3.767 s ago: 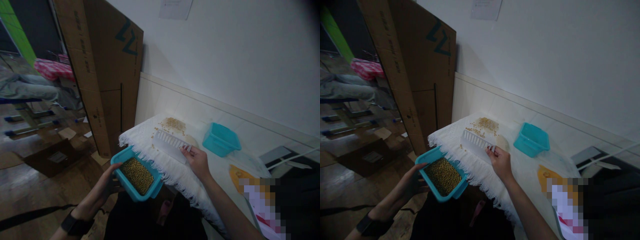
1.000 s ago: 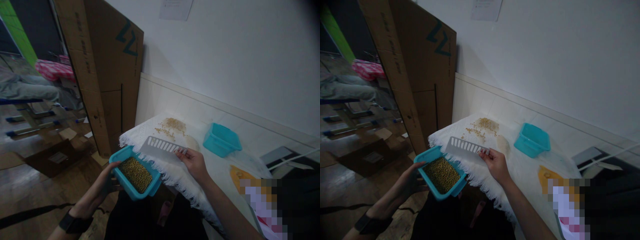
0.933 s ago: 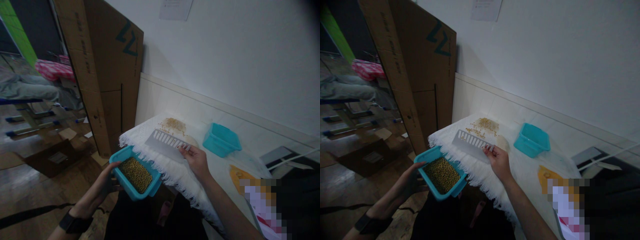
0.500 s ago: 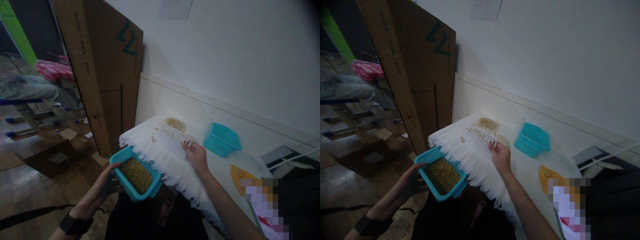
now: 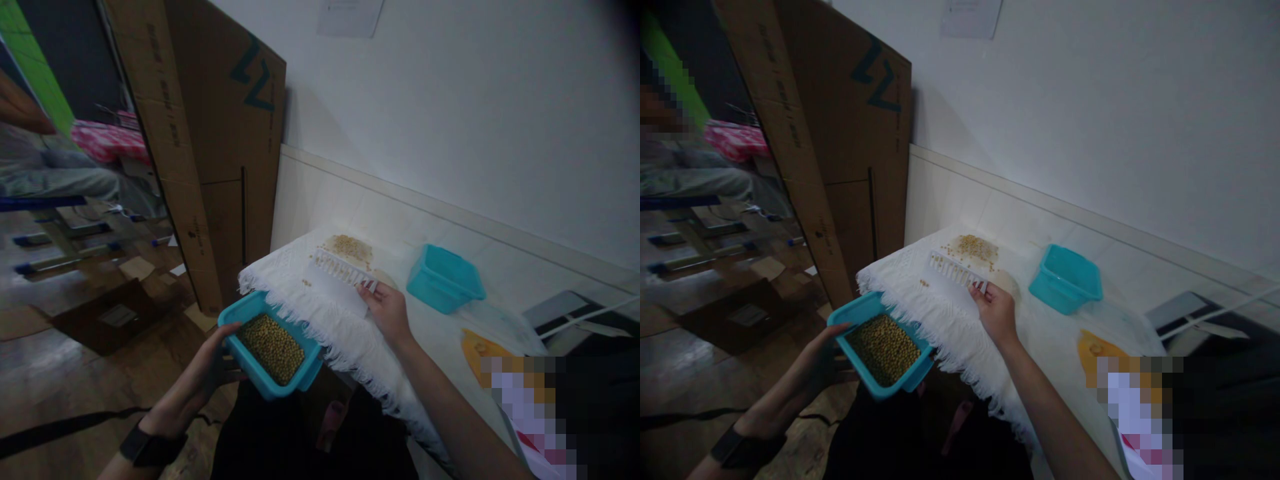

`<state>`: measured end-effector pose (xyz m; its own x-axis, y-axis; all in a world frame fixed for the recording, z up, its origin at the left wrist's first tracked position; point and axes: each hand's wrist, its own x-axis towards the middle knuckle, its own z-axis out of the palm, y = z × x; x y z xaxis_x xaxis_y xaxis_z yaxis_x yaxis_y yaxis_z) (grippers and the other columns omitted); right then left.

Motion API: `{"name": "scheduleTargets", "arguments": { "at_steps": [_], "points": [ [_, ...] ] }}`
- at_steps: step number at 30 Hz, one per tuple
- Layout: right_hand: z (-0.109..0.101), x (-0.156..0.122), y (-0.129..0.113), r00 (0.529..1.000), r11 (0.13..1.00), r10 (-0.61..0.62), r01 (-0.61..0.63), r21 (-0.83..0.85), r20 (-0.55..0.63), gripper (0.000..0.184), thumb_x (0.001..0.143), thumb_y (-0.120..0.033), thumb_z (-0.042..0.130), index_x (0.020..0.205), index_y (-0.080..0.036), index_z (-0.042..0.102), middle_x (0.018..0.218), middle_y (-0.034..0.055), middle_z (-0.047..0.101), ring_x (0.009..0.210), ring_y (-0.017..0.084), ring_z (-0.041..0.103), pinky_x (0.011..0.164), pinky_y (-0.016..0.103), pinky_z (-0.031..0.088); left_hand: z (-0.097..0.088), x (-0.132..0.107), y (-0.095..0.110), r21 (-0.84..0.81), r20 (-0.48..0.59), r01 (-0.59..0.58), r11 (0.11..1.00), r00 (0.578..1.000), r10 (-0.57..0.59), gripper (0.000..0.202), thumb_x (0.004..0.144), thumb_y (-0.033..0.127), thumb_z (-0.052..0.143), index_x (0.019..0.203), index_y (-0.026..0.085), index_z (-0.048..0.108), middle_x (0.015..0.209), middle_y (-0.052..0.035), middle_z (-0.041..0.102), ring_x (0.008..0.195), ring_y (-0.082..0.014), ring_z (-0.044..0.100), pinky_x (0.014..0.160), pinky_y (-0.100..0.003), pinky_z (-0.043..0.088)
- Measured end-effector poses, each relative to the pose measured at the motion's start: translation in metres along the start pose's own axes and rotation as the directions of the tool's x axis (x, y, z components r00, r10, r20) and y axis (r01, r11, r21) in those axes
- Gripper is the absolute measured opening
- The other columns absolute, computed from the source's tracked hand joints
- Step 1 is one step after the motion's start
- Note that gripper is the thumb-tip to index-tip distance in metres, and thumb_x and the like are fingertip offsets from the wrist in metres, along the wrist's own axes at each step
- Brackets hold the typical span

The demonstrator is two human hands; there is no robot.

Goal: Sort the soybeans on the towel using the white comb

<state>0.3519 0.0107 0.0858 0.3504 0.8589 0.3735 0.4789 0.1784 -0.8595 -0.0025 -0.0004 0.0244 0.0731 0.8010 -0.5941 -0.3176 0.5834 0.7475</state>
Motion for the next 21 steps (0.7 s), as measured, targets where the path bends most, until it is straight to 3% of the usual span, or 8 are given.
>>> {"name": "scheduleTargets", "arguments": {
  "at_steps": [10,21],
  "points": [
    [0.007,-0.001,-0.002,0.997,0.999,-0.021,0.019,0.030,0.069,0.055,0.080,-0.071,0.079,0.089,-0.017,0.086,0.086,0.0093,0.085,0.081,0.031,0.080,0.077,0.040,0.063,-0.005,0.004,0.004,-0.022,-0.047,-0.037,0.999,0.998,0.036,0.036,0.088,0.048,0.079,0.109,0.019,0.072,0.091,-0.0088,0.075,0.072,-0.0278,0.075,0.063,-0.044,0.068],
    [0.008,-0.003,-0.011,0.996,1.000,-0.006,0.004,0.031,0.086,0.054,0.082,-0.069,0.078,0.093,-0.017,0.087,0.092,0.0109,0.086,0.085,0.033,0.082,0.081,0.043,0.064,-0.008,0.013,-0.002,-0.001,-0.040,-0.028,1.000,0.999,0.028,0.042,0.086,0.053,0.079,0.110,0.019,0.073,0.095,-0.0103,0.076,0.073,-0.0281,0.074,0.064,-0.044,0.068]
  ]
}}
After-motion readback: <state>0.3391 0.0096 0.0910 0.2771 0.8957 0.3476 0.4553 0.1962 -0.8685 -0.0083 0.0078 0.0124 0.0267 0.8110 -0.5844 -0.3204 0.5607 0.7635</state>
